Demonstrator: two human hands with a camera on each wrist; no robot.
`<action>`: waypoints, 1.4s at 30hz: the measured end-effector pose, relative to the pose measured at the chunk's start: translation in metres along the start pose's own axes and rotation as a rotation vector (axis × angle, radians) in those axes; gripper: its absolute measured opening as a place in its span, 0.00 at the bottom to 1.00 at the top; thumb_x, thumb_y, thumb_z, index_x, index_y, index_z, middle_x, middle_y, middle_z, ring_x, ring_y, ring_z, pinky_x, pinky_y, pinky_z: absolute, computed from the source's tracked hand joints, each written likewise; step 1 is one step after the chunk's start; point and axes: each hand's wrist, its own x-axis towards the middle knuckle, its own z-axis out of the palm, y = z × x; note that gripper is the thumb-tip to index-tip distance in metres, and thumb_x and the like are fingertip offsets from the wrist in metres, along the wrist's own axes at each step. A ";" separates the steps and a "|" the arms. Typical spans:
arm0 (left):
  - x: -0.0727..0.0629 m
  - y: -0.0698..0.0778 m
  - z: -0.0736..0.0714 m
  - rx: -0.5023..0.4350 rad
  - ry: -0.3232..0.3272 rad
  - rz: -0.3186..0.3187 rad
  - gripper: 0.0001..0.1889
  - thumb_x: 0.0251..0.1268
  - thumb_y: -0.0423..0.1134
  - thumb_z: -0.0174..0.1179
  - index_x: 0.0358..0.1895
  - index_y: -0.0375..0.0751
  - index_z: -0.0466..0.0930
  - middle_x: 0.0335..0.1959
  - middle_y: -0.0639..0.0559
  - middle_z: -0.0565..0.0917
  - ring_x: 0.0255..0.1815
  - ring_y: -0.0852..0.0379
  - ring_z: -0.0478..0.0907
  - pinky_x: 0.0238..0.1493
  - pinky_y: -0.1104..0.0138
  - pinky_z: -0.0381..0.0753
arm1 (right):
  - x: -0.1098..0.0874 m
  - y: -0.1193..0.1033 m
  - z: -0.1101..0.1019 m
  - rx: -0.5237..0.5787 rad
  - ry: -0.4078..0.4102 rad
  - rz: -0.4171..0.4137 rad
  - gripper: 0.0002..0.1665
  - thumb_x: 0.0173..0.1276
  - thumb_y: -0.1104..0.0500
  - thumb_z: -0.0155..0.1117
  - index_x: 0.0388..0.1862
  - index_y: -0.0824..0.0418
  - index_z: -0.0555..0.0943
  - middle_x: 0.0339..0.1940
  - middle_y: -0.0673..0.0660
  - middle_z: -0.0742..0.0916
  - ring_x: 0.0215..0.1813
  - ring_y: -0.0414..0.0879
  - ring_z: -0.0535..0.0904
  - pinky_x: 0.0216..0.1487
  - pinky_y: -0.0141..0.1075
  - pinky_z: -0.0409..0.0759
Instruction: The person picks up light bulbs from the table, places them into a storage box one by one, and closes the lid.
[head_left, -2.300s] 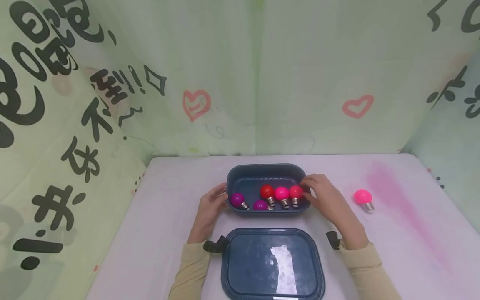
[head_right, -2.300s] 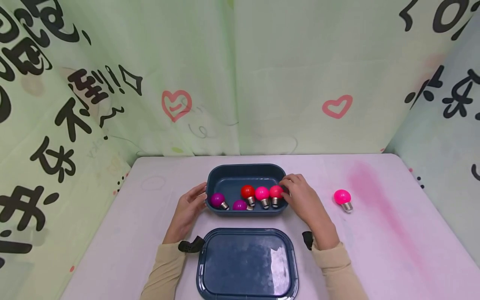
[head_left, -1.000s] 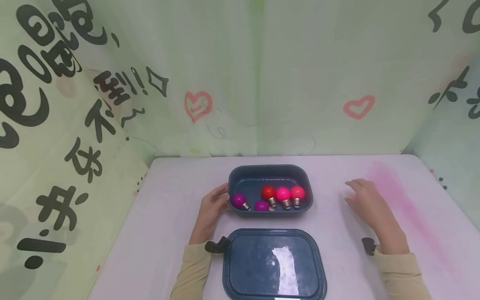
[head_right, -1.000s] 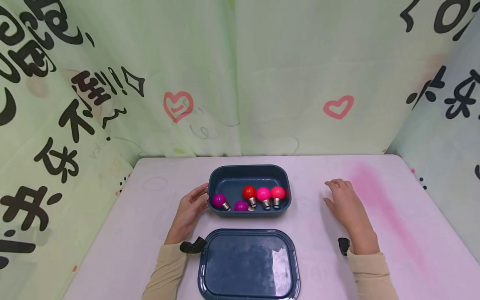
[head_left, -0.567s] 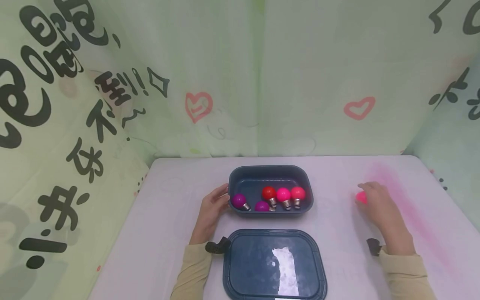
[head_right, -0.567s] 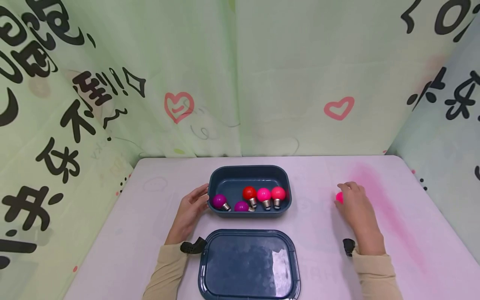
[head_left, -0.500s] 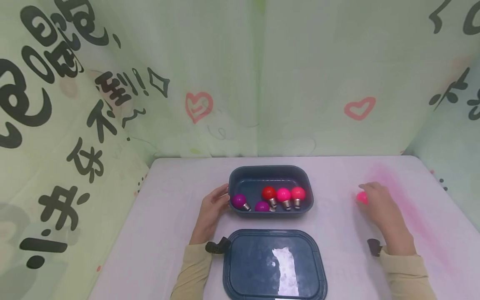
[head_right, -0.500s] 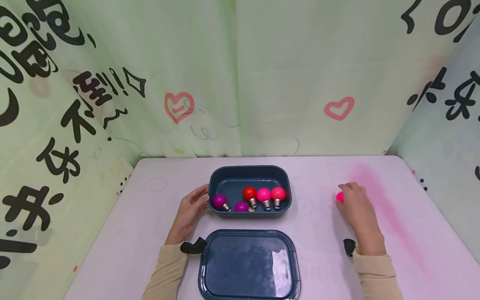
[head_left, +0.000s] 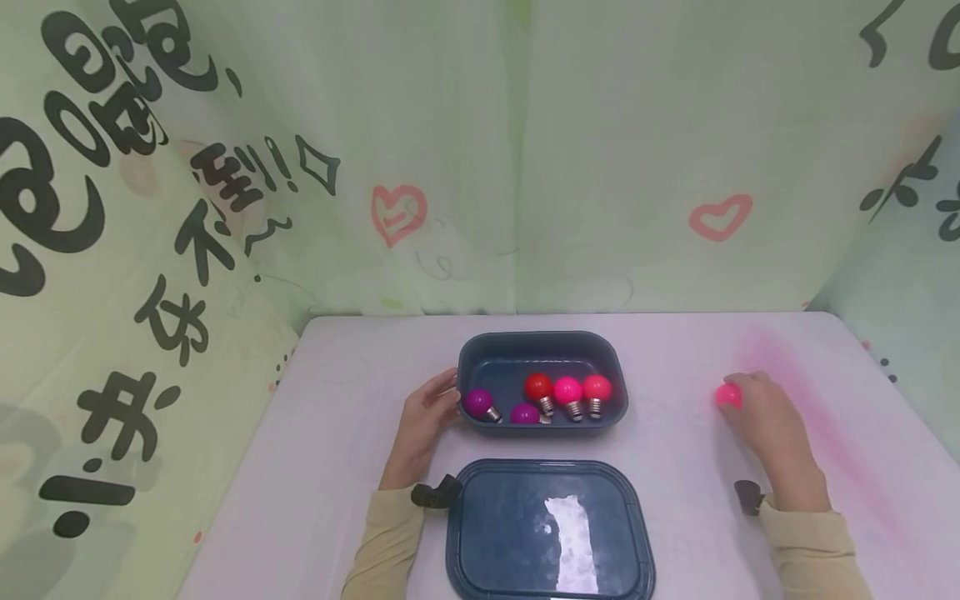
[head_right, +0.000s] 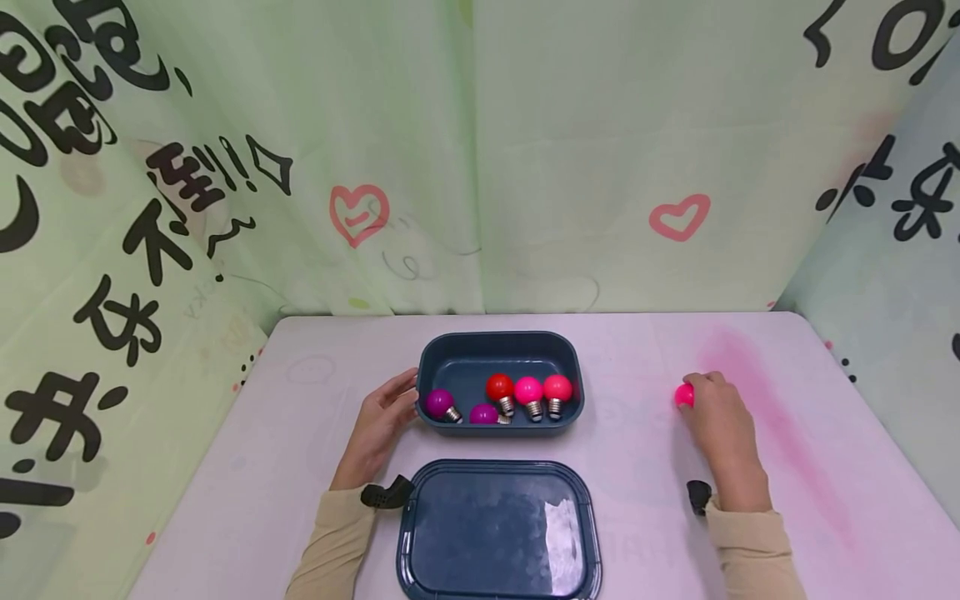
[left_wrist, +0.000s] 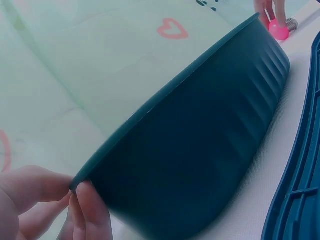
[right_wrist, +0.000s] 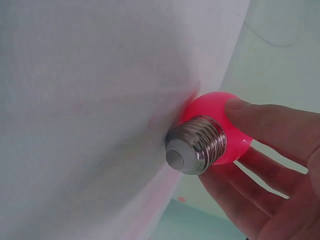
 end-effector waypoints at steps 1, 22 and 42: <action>0.000 0.000 0.000 0.001 0.000 -0.001 0.23 0.67 0.32 0.61 0.65 0.41 0.76 0.65 0.42 0.76 0.52 0.56 0.79 0.49 0.70 0.81 | 0.000 0.000 0.000 0.002 0.002 -0.002 0.20 0.63 0.69 0.64 0.50 0.83 0.74 0.45 0.80 0.77 0.49 0.74 0.71 0.54 0.65 0.69; 0.004 0.002 0.001 0.008 -0.017 0.002 0.23 0.68 0.32 0.60 0.66 0.40 0.75 0.65 0.41 0.76 0.53 0.55 0.79 0.51 0.69 0.81 | 0.008 -0.035 -0.008 0.076 -0.049 -0.029 0.25 0.61 0.71 0.67 0.55 0.80 0.74 0.51 0.79 0.79 0.55 0.73 0.73 0.58 0.65 0.70; 0.001 -0.002 0.000 0.011 -0.007 0.004 0.23 0.68 0.33 0.61 0.66 0.39 0.74 0.65 0.41 0.76 0.52 0.56 0.79 0.50 0.69 0.81 | 0.018 -0.090 -0.011 0.149 -0.107 -0.068 0.30 0.61 0.69 0.70 0.62 0.72 0.74 0.59 0.73 0.79 0.57 0.70 0.77 0.55 0.62 0.77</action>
